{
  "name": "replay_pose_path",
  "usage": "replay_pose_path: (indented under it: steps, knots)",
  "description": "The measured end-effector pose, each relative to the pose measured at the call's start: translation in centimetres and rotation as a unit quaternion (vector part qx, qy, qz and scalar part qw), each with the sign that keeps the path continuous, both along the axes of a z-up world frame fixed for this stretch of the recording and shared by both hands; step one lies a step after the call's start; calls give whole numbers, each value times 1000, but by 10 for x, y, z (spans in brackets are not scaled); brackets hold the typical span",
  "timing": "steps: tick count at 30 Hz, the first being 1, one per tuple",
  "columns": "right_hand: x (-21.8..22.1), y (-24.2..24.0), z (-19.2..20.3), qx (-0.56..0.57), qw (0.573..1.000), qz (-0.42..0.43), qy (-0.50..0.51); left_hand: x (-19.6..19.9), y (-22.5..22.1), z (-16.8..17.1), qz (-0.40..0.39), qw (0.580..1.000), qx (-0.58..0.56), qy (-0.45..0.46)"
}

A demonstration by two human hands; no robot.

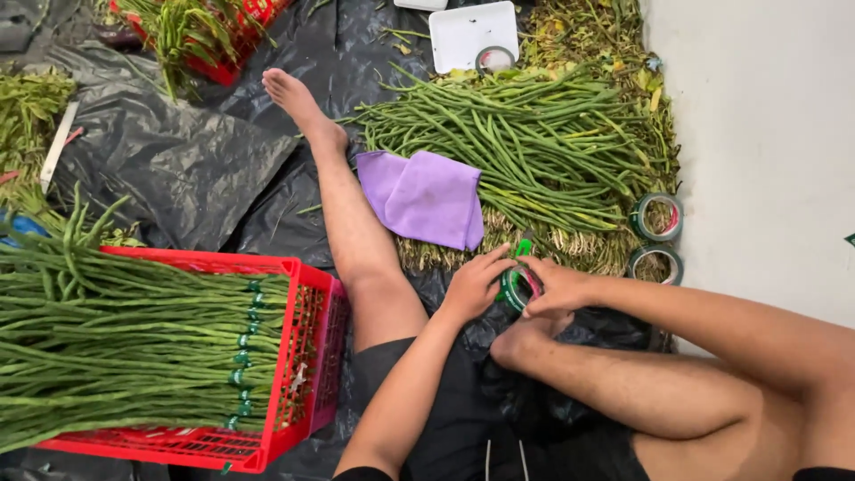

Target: The person is gathering long green beans into bundles and securing them with green adhesive tape.

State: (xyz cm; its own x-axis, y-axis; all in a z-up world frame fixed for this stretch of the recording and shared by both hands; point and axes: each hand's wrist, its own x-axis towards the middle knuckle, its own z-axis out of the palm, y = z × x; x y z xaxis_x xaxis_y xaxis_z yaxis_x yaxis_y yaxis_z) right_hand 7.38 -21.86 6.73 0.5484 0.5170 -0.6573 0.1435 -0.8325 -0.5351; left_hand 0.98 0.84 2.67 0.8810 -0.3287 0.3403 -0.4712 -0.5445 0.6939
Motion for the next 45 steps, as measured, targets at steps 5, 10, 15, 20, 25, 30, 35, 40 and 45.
replay_pose_path:
  steps: [5, 10, 15, 20, 25, 30, 35, 40, 45]
  knots:
    - [-5, -6, -3, -80, 994, 81, -4, -5, -4, -10, -21, 998, 26, -58]
    - [-8, -4, 2, -166, 964, 196, -61, -6, -9, -37, -14, 998, 42, -51]
    - [-19, -2, -1, -202, 935, 274, -103, -10, -10, -40, -31, 998, 47, -3]
    - [-18, -2, -5, -180, 933, 285, -123, -14, -9, -30, -41, 998, 49, 16]
    - [-21, 2, 12, -170, 904, 350, -174, -15, -17, -48, -36, 995, 26, 93]
    - [-22, -6, -9, -191, 892, 363, -191, -19, -16, -48, -53, 988, 49, 138]
    - [-27, 5, 18, -229, 889, 347, -194, -23, -14, -30, -35, 975, 27, 220]
    - [-13, -1, 1, -250, 933, 212, -147, -21, -17, -38, -29, 967, -15, 252]
    - [-3, -14, -31, -258, 934, 198, -148, -22, -18, -38, -29, 968, -15, 250]
